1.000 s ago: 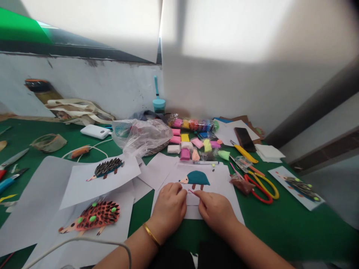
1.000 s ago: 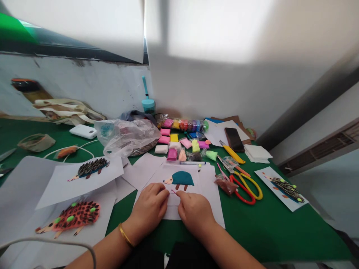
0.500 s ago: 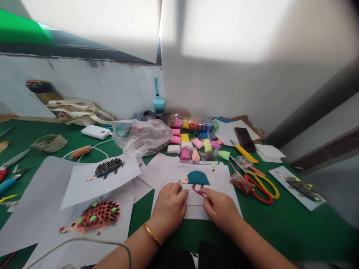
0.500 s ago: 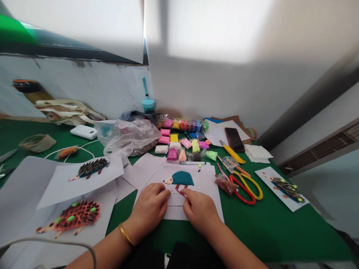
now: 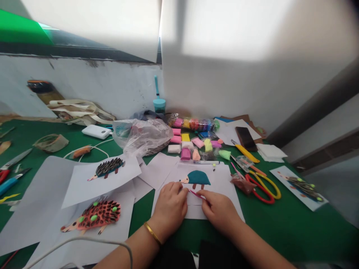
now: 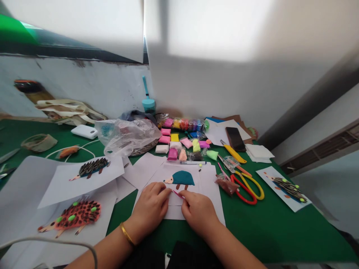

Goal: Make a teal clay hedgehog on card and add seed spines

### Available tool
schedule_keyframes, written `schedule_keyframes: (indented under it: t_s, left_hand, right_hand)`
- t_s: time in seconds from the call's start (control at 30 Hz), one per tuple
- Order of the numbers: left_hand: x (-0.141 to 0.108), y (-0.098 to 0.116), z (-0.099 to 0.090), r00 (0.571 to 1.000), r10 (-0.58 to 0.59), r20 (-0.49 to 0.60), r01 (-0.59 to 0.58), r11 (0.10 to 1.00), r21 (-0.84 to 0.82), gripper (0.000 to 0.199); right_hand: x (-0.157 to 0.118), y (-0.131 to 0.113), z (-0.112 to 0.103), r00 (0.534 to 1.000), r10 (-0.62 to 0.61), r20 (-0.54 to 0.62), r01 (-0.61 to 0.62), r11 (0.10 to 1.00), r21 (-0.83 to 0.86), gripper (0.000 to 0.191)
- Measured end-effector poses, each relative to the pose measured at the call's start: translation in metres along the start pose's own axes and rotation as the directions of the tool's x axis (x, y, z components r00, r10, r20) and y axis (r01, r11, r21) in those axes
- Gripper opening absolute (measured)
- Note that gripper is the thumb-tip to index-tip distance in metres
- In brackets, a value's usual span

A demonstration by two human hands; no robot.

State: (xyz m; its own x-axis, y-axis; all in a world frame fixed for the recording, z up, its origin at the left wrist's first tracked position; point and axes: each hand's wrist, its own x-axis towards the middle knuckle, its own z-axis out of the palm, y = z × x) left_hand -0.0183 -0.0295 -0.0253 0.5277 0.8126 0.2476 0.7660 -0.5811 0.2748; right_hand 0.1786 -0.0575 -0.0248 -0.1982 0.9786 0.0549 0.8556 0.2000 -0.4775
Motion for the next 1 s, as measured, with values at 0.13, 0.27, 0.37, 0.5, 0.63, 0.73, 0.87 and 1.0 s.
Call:
schedule_keyframes:
  t_s: [0.13, 0.27, 0.37, 0.5, 0.63, 0.73, 0.87, 1.0]
  left_hand:
    - [-0.0007, -0.0009, 0.0012, 1.0, 0.001, -0.015, -0.001, 1.0, -0.008, 0.018]
    - [-0.0006, -0.0012, 0.0012, 0.999, 0.006, -0.034, -0.006, 1.0, -0.014, 0.013]
    - [-0.0001, -0.0008, 0.0002, 0.999, 0.007, -0.042, -0.008, 1.0, -0.018, 0.01]
    - [0.0002, 0.0, -0.0021, 0.999, -0.003, -0.044, 0.002, 1.0, -0.027, 0.01]
    - [-0.0002, 0.0, -0.0032, 0.999, -0.004, -0.034, 0.003, 0.999, -0.04, 0.011]
    - [-0.0004, -0.0005, -0.0027, 1.0, 0.0, -0.018, -0.001, 0.999, -0.033, 0.011]
    - [-0.0001, -0.0004, -0.0023, 1.0, -0.002, -0.009, 0.002, 1.0, -0.016, 0.011]
    - [0.0002, 0.0002, -0.0031, 1.0, -0.002, -0.012, 0.001, 1.0, -0.022, 0.015]
  right_hand:
    - [-0.0012, 0.0003, -0.0012, 1.0, 0.022, -0.014, -0.021, 1.0, 0.023, 0.037]
    - [-0.0015, -0.0008, -0.0011, 1.0, 0.01, -0.006, -0.01, 1.0, 0.024, 0.036]
    - [-0.0005, -0.0019, -0.001, 1.0, 0.009, 0.0, -0.009, 1.0, 0.009, 0.037]
    - [0.0007, -0.0021, -0.0012, 1.0, 0.012, 0.0, -0.012, 1.0, -0.002, 0.038]
    - [0.0004, -0.0019, -0.0014, 1.0, 0.029, -0.002, -0.029, 1.0, 0.01, 0.036]
    - [0.0002, -0.0025, -0.0022, 0.999, 0.04, 0.006, -0.041, 0.999, 0.025, 0.036]
    - [0.0005, -0.0041, -0.0036, 0.998, 0.055, 0.009, -0.055, 0.998, 0.033, 0.034]
    - [0.0017, -0.0051, -0.0038, 0.999, 0.049, 0.015, -0.049, 0.999, 0.019, 0.032]
